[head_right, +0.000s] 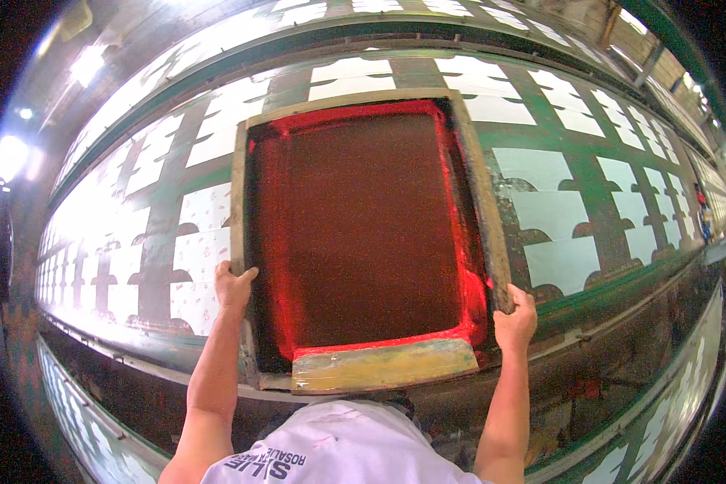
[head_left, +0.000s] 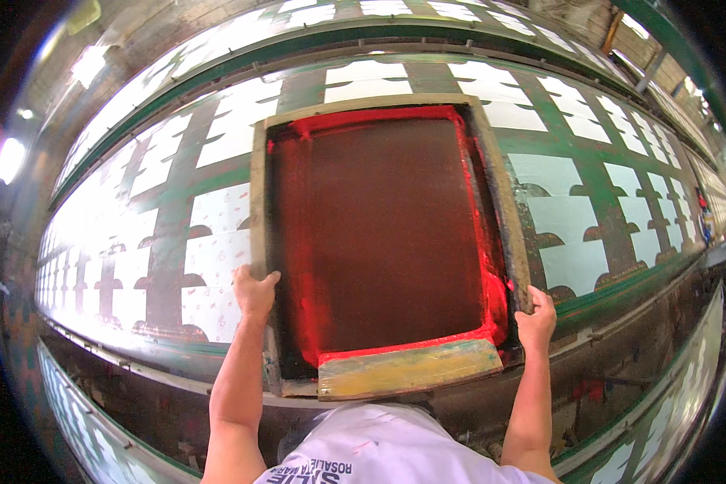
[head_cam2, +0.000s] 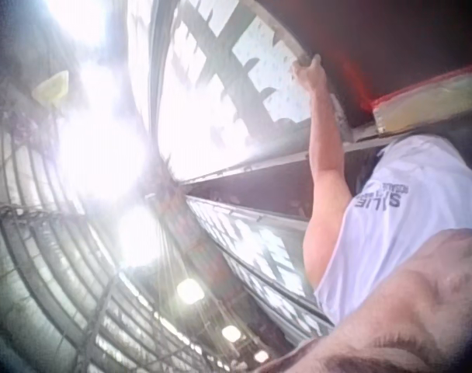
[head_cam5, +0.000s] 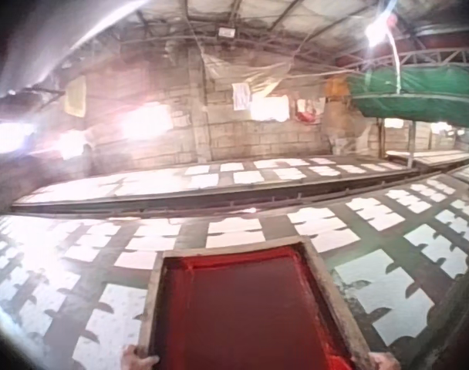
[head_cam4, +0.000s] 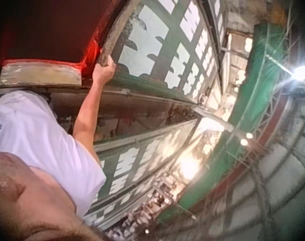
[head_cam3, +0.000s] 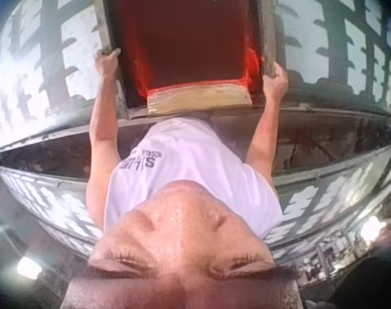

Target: The person uses a squeegee to pull red ink across a screen-printing frame, repeatedly coating the screen surface. The person repositions the frame and continues the same motion across the screen area.

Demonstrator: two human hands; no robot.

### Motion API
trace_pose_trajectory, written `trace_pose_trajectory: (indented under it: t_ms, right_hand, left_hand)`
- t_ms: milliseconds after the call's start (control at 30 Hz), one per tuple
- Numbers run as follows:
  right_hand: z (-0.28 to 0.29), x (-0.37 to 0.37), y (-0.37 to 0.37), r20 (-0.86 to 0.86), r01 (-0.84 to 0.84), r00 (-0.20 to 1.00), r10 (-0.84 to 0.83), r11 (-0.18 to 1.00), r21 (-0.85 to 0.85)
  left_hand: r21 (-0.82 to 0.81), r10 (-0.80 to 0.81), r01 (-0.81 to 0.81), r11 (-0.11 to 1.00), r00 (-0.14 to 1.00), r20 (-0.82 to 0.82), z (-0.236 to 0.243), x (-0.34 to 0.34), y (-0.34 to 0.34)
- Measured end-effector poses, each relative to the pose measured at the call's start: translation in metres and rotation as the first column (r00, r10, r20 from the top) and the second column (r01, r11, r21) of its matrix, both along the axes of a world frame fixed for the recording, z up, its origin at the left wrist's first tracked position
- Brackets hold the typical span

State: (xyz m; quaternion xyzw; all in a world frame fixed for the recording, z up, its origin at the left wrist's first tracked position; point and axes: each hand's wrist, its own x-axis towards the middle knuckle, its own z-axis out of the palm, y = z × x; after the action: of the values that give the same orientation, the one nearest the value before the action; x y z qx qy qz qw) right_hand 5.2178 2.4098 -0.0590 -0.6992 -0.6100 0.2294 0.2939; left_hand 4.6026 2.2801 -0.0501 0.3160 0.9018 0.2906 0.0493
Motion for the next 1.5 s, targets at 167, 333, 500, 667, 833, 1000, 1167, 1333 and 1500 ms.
trace_pose_trajectory:
  t_ms: [167,333,500,667,833,1000,1167,1333,1500]
  right_hand:
    - [-0.002,0.023,0.004,-0.002,-0.009,1.0,0.009,0.998,-0.061]
    - [0.008,0.027,0.005,0.009,-0.03,0.999,0.031,0.994,-0.107]
    - [0.038,0.01,-0.008,0.325,-0.157,0.931,0.167,0.986,-0.057]
    - [0.08,-0.041,-0.075,0.253,-0.761,0.633,0.732,0.648,0.032]
    - [0.085,-0.102,-0.12,0.33,-0.901,0.41,0.85,0.434,0.002]
    - [0.087,-0.138,-0.113,0.416,-0.902,0.402,0.816,0.432,0.024]
    - [0.094,-0.168,-0.094,0.373,-0.868,0.344,0.862,0.443,-0.223]
    - [0.109,-0.163,-0.104,0.327,-0.824,0.372,0.869,0.472,-0.315]
    - [0.093,-0.166,-0.133,0.391,-0.85,0.41,0.824,0.501,-0.164]
  left_hand:
    - [-0.045,0.015,-0.013,0.999,0.999,0.037,0.0,0.019,0.009]
    - [-0.098,0.046,-0.045,0.994,0.999,0.016,0.002,0.03,0.016]
    - [-0.117,0.027,-0.019,0.993,0.997,0.07,0.005,0.037,0.019]
    - [-0.126,0.026,-0.016,0.992,0.996,0.081,-0.001,0.04,0.021]
    - [-0.167,0.012,0.006,0.986,0.994,0.105,-0.006,0.039,0.022]
    - [-0.12,0.008,0.011,0.993,0.988,0.157,-0.009,0.037,0.02]
    - [0.123,-0.063,0.058,0.991,0.997,0.039,-0.021,0.038,0.02]
    - [0.16,-0.08,0.074,0.984,0.996,0.031,-0.023,0.041,0.016]
    - [0.13,-0.082,0.073,0.989,0.994,0.067,-0.021,0.039,0.017]
